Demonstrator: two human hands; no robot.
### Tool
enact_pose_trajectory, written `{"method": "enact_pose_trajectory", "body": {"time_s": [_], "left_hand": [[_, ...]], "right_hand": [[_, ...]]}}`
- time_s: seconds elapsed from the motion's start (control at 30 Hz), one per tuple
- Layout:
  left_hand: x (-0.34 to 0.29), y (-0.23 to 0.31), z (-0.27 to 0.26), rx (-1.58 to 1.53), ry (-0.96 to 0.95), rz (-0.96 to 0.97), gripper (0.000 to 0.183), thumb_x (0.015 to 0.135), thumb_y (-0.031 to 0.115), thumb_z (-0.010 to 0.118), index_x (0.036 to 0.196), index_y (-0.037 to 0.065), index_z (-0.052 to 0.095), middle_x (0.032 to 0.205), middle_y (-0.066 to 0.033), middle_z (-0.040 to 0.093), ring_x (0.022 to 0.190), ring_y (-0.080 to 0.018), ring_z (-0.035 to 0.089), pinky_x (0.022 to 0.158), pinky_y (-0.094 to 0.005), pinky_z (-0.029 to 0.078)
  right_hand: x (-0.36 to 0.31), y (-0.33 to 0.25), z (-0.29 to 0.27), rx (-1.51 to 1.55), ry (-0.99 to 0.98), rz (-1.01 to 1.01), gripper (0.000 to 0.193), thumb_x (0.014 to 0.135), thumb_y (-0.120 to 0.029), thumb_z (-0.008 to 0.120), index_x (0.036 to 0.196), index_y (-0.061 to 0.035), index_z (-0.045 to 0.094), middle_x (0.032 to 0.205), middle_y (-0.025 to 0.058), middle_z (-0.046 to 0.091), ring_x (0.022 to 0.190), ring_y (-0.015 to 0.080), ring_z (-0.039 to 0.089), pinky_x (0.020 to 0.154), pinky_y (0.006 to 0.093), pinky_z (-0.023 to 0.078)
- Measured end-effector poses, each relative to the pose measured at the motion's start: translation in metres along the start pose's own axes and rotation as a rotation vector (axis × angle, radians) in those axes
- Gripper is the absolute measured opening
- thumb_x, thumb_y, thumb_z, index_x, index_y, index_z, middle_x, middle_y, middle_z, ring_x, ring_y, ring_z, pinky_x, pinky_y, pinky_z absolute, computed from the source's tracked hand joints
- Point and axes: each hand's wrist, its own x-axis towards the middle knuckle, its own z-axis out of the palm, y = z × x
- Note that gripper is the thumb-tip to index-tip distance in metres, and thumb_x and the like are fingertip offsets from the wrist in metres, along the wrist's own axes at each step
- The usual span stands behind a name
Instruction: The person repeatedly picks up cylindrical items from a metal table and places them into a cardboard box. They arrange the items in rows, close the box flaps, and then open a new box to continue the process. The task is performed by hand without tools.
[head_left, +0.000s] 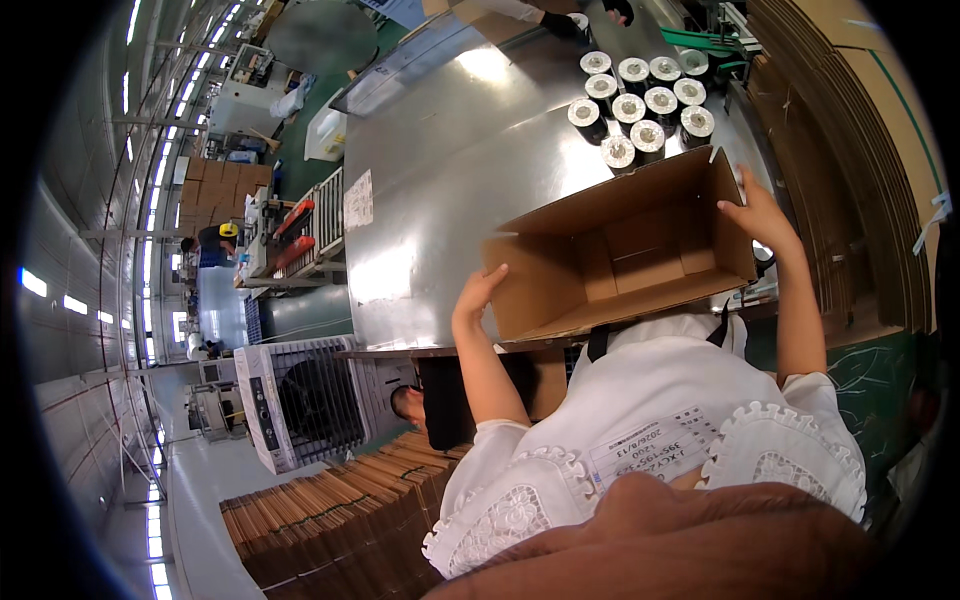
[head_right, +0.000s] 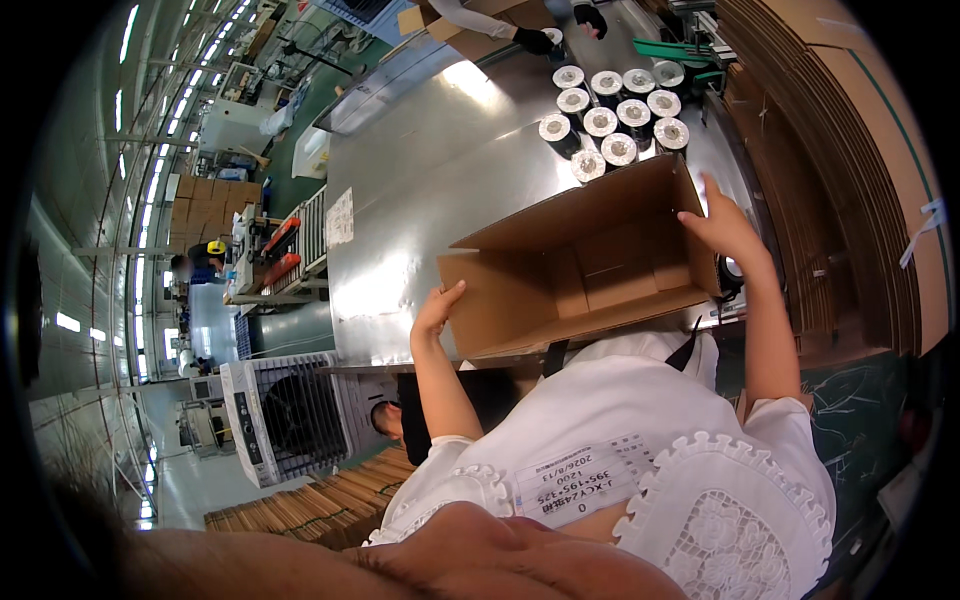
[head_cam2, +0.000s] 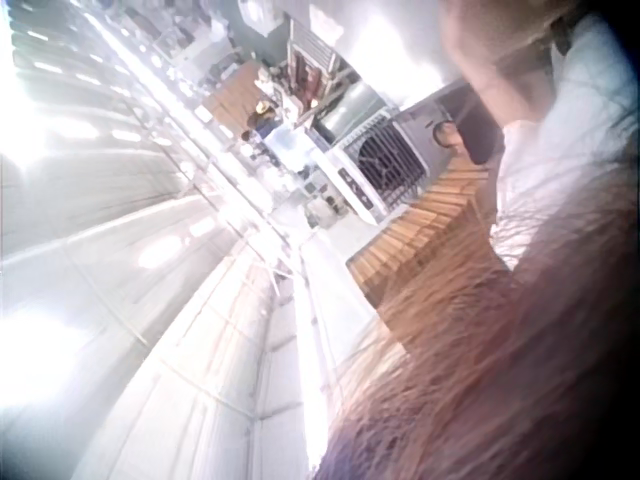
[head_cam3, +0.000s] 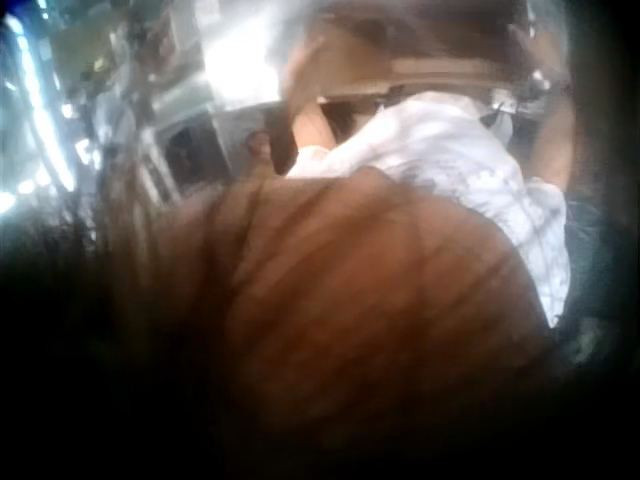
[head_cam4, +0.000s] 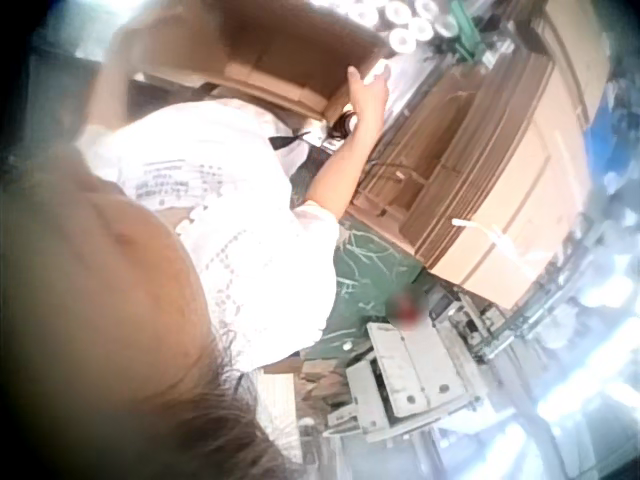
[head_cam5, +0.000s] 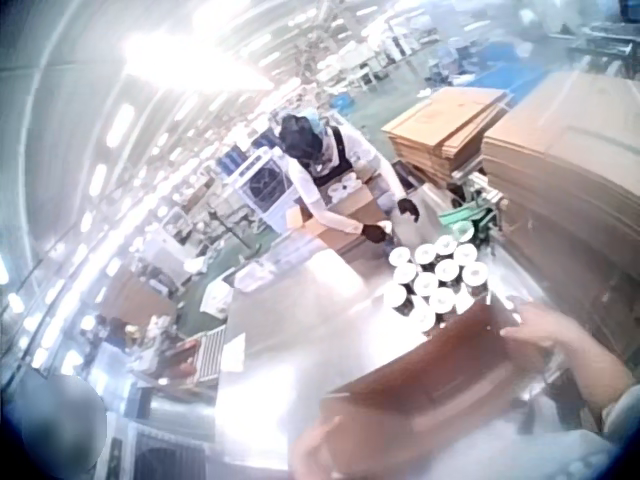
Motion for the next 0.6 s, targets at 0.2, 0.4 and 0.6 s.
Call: {"method": "enact_pose_trajectory", "body": {"time_s": [0.2, 0.4, 0.6], "left_hand": [[0.075, -0.078, 0.018, -0.172, 0.261, -0.139, 0.052, 0.090, 0.040, 0.061, 0.121, -0.002, 0.056, 0.114, -0.0175, 0.062, 0.104, -0.0275, 0.060, 0.084, -0.0401, 0.048], [0.054, -0.055, 0.099, 0.703, 0.900, 0.549, 0.040, 0.091, 0.033, 0.058, 0.107, -0.003, 0.064, 0.103, -0.0218, 0.061, 0.099, -0.0388, 0.057, 0.087, -0.0437, 0.045], [0.031, -0.026, 0.101, 0.732, 0.448, 0.336, 0.031, 0.087, 0.020, 0.064, 0.107, -0.004, 0.062, 0.099, -0.0162, 0.065, 0.093, -0.0272, 0.061, 0.084, -0.0365, 0.047]], "right_hand": [[0.009, 0.127, -0.024, 0.840, -0.175, 0.283, 0.048, 0.086, -0.028, 0.067, 0.121, 0.0025, 0.054, 0.101, 0.0099, 0.066, 0.091, 0.0154, 0.064, 0.077, 0.0311, 0.052], [0.007, 0.149, 0.022, -0.546, 0.401, -0.017, 0.033, 0.093, -0.030, 0.052, 0.115, -0.0062, 0.058, 0.099, 0.0177, 0.063, 0.097, 0.0372, 0.059, 0.082, 0.0454, 0.047], [0.029, 0.077, 0.029, -0.282, -0.145, 0.409, 0.080, 0.086, -0.067, 0.046, 0.094, 0.0109, 0.062, 0.086, 0.0300, 0.064, 0.085, 0.0424, 0.063, 0.080, 0.0443, 0.049]]}}
